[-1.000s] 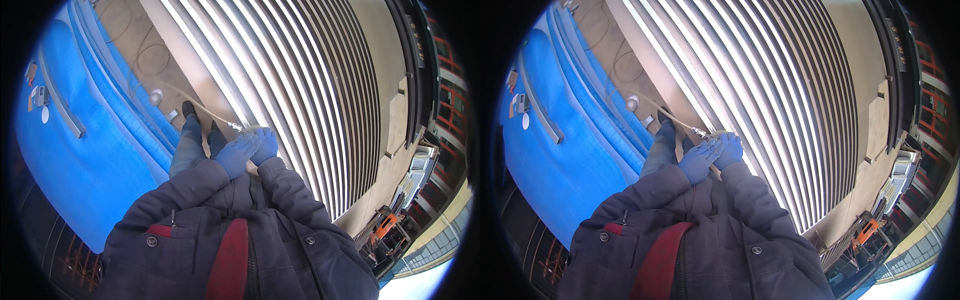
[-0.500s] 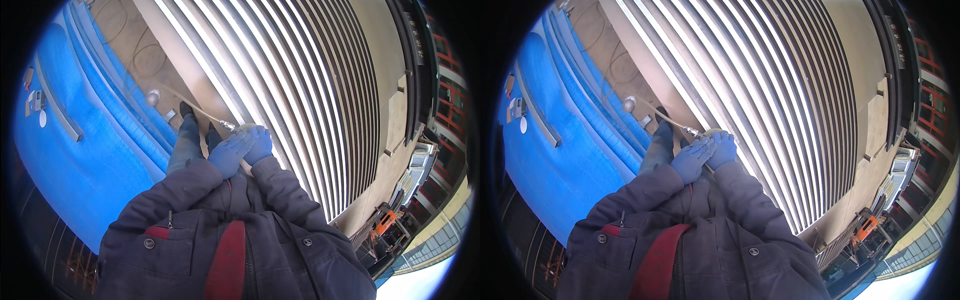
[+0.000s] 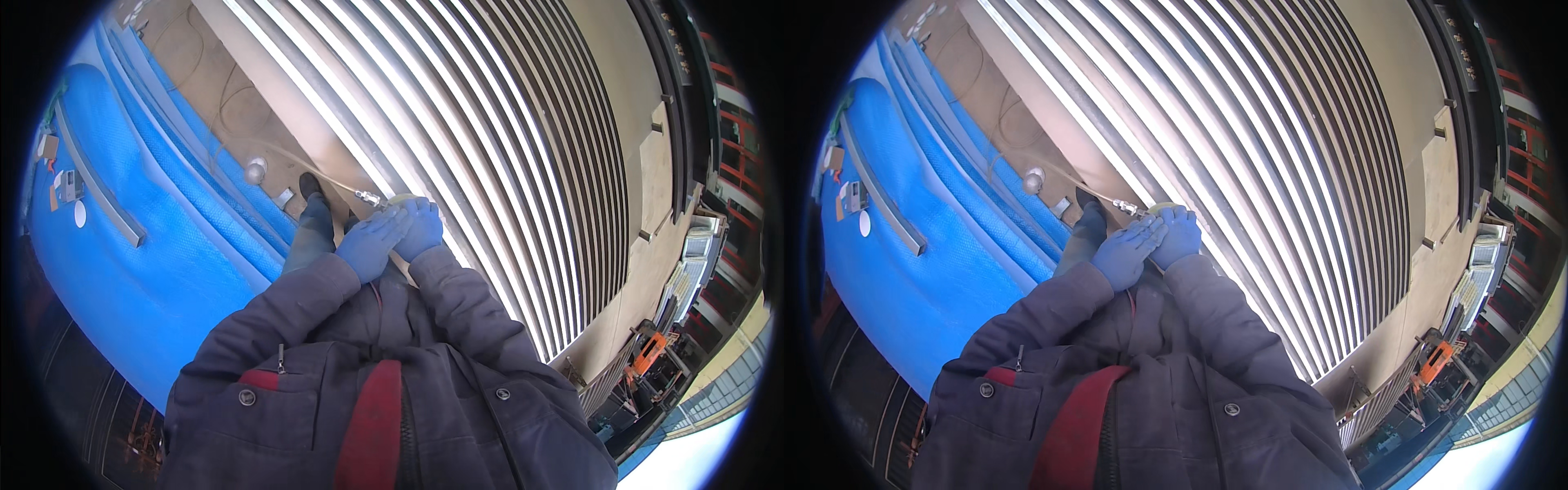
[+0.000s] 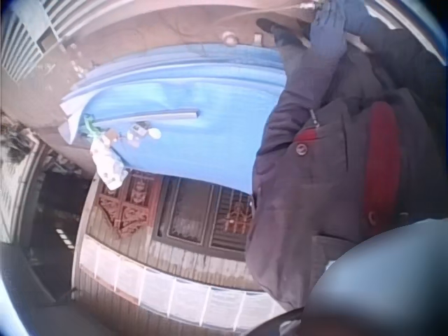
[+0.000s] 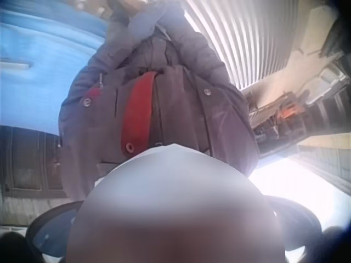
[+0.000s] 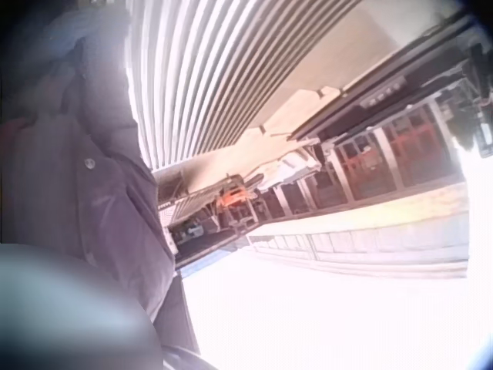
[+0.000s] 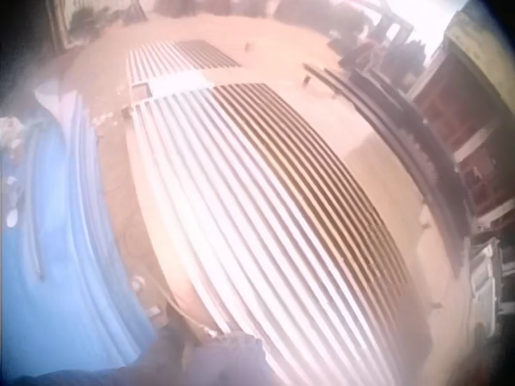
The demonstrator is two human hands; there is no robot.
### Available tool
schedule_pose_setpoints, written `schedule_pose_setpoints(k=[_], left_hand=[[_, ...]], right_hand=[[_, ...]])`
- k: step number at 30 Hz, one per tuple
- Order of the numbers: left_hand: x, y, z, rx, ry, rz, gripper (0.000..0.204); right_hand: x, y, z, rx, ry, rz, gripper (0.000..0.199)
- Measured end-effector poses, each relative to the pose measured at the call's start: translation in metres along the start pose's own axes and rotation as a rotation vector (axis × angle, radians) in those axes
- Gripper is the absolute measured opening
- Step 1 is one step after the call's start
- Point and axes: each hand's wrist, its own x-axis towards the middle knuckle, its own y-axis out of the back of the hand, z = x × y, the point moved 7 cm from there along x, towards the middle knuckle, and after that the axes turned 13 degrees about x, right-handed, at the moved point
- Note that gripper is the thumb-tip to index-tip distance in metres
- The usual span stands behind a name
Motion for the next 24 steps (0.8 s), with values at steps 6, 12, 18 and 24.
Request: schedule_pose_setpoints(k=[6, 12, 18, 24], left_hand=[[0.003, 0.026, -0.01, 0.083, 0.008, -0.024, 0.073], [0.001, -0.039, 0.067, -0.055, -0.277, -0.168, 0.074], [-0.014, -0.064, 0.089, 0.004, -0.45, -0.234, 0.065], [-0.015, -0.052, 0.094, 0.067, -0.398, -0.195, 0.063]], right_hand=[[0.032, -0.02, 0.008, 0.255, -0.175, 0.1, 0.045], [-0.092, 0.003, 0.052, 0.193, -0.301, 0.121, 0.045], [-0.136, -0.017, 0.062, 0.25, -0.272, 0.233, 0.04], [-0.132, -0.01, 0.059, 0.326, -0.18, 0.339, 0.035]])
